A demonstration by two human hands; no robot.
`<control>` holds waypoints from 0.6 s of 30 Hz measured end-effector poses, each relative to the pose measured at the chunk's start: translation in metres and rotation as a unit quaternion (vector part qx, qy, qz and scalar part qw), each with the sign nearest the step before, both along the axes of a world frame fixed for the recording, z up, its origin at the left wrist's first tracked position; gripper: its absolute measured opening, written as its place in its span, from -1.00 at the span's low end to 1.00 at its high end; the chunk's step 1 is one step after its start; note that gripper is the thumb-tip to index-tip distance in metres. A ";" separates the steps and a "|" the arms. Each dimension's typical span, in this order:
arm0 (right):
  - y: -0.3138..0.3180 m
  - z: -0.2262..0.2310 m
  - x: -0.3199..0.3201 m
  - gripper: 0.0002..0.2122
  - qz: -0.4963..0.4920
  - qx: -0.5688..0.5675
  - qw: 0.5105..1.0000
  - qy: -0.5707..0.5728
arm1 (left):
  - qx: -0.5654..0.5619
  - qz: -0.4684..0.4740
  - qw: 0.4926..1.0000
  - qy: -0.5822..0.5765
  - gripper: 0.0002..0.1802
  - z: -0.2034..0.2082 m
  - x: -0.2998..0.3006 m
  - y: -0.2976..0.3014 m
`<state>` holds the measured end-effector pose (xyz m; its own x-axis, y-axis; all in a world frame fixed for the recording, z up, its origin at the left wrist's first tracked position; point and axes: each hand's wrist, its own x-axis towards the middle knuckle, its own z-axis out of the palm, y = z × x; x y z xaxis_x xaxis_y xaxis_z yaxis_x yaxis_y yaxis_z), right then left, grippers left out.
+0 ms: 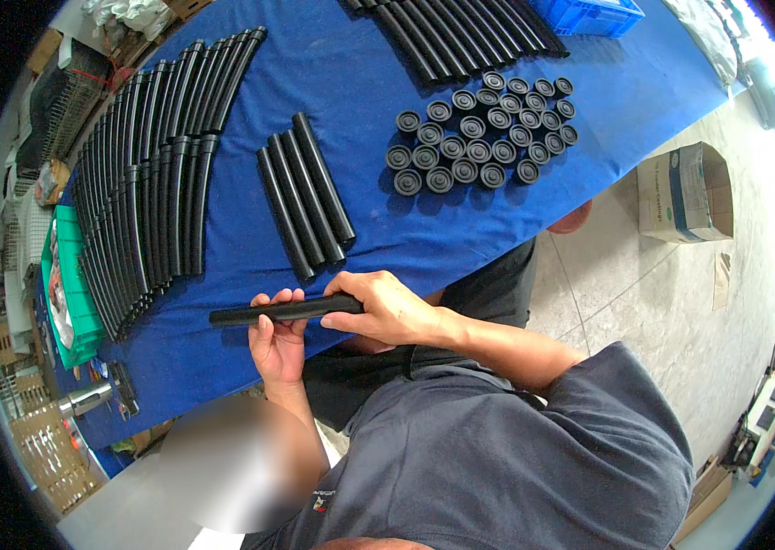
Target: Manually fitting a plastic cap onto the end of a black plastic tube as part of an assembly process.
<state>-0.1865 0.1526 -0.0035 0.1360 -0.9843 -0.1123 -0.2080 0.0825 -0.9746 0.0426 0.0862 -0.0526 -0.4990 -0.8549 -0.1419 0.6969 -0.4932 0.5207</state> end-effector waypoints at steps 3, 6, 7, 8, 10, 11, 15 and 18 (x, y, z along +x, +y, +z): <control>0.004 -0.019 0.007 -0.60 -0.038 -0.227 0.968 0.098 | 0.004 0.000 1.000 0.002 -0.64 0.001 -0.001 0.000; 0.007 -0.017 0.010 -0.62 -0.055 -0.227 0.969 0.082 | 0.008 0.001 1.000 0.012 -0.64 -0.002 0.000 0.000; 0.006 -0.013 0.010 -0.63 -0.070 -0.218 0.971 0.064 | 0.007 0.001 1.000 0.018 -0.64 -0.003 0.001 0.001; 0.006 -0.007 0.008 -0.63 -0.069 -0.217 0.972 0.063 | 0.007 0.002 1.000 0.017 -0.64 -0.006 0.003 0.001; 0.004 0.010 0.001 -0.63 -0.002 0.127 0.991 -0.041 | -0.022 -0.019 0.999 0.036 -0.65 -0.009 0.004 -0.001; 0.005 0.003 0.002 -0.63 -0.003 0.128 0.991 -0.041 | -0.022 -0.020 0.999 0.036 -0.65 -0.009 0.003 -0.001; 0.005 -0.016 0.008 -0.66 -0.055 -0.235 0.967 0.082 | -0.012 -0.015 1.000 0.023 -0.65 -0.006 0.005 -0.001; 0.004 -0.005 0.002 -0.68 -0.040 -0.116 0.992 0.031 | -0.009 -0.011 1.000 0.018 -0.65 -0.005 0.002 -0.001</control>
<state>-0.1847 0.1571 -0.0081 0.0571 -0.9920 0.1124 -0.2700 -0.1237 -0.9549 0.0447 0.0848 -0.0576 -0.5230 -0.8456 -0.1072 0.7045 -0.4996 0.5040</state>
